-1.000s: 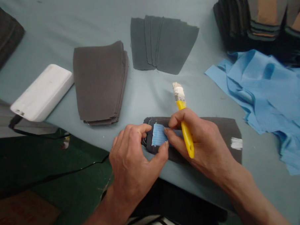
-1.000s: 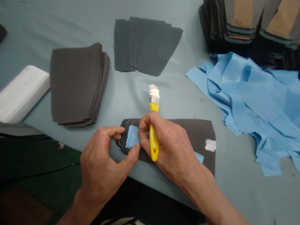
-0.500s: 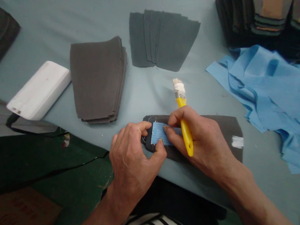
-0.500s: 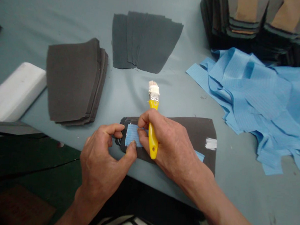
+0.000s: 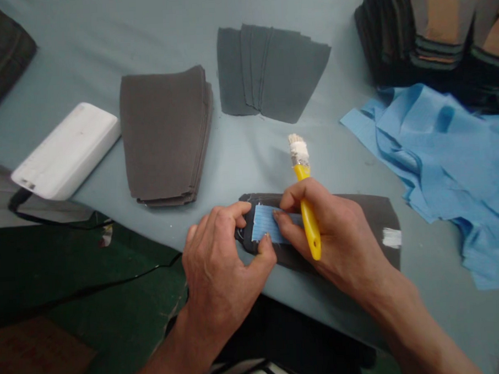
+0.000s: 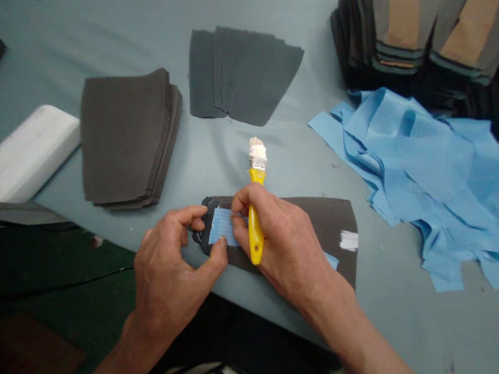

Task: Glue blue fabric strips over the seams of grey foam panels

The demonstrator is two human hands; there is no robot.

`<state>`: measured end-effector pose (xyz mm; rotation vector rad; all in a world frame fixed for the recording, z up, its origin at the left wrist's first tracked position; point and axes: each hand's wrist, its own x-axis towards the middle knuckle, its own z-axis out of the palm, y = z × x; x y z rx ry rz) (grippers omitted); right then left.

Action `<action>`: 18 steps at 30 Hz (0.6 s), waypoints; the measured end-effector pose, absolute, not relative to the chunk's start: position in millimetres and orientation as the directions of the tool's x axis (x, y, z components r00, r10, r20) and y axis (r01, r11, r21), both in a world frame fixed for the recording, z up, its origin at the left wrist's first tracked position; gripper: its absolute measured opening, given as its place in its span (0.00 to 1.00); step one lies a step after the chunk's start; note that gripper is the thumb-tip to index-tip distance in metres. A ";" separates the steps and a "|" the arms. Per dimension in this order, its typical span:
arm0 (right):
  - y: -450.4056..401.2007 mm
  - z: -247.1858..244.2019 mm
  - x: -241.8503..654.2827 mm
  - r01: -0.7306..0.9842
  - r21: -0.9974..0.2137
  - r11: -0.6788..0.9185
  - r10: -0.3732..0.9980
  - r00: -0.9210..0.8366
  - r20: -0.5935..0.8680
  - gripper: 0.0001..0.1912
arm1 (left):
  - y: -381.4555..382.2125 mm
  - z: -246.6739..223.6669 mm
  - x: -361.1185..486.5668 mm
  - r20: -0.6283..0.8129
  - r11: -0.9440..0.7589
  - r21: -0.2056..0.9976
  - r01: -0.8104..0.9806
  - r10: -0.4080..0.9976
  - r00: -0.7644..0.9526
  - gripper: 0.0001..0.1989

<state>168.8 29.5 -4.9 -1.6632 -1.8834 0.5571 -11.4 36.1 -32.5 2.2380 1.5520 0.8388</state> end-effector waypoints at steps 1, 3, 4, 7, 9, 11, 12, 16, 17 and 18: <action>29.7 -4.9 168.7 0.754 -0.640 0.147 0.988 -0.078 0.136 0.07 | 36.1 -32.4 -11.5 0.296 -0.378 0.539 0.753 0.922 0.251 0.17; 30.0 -5.0 168.7 0.751 -0.643 0.150 0.988 -0.082 0.134 0.07 | 36.0 -32.1 -11.5 0.297 -0.381 0.538 0.752 0.921 0.254 0.18; 30.0 -5.0 168.8 0.751 -0.643 0.148 0.988 -0.081 0.134 0.07 | 36.1 -32.0 -11.5 0.296 -0.380 0.538 0.752 0.921 0.254 0.18; 29.8 -5.2 169.3 0.753 -0.641 0.148 0.988 -0.080 0.133 0.07 | 36.4 -32.2 -11.2 0.293 -0.379 0.539 0.752 0.922 0.254 0.18; 29.8 -5.0 169.3 0.754 -0.639 0.153 0.987 -0.086 0.136 0.07 | 36.5 -32.5 -11.0 0.290 -0.376 0.539 0.753 0.923 0.253 0.19; 29.9 -4.5 169.1 0.751 -0.642 0.154 0.987 -0.086 0.136 0.07 | 36.5 -32.6 -10.9 0.292 -0.377 0.537 0.755 0.922 0.252 0.19; 30.1 -4.1 168.9 0.750 -0.644 0.153 0.987 -0.085 0.136 0.07 | 36.5 -32.6 -10.9 0.295 -0.377 0.536 0.755 0.922 0.251 0.19; 30.3 -2.2 168.4 0.750 -0.647 0.140 0.990 -0.083 0.118 0.07 | 36.6 -32.1 -11.1 0.293 -0.377 0.537 0.754 0.922 0.253 0.19; 30.3 -1.8 168.5 0.752 -0.645 0.138 0.990 -0.082 0.116 0.07 | 36.7 -32.0 -11.3 0.289 -0.376 0.538 0.754 0.923 0.254 0.19; 30.3 -1.5 168.6 0.754 -0.643 0.136 0.990 -0.082 0.113 0.07 | 36.8 -32.0 -11.5 0.287 -0.376 0.539 0.754 0.923 0.255 0.19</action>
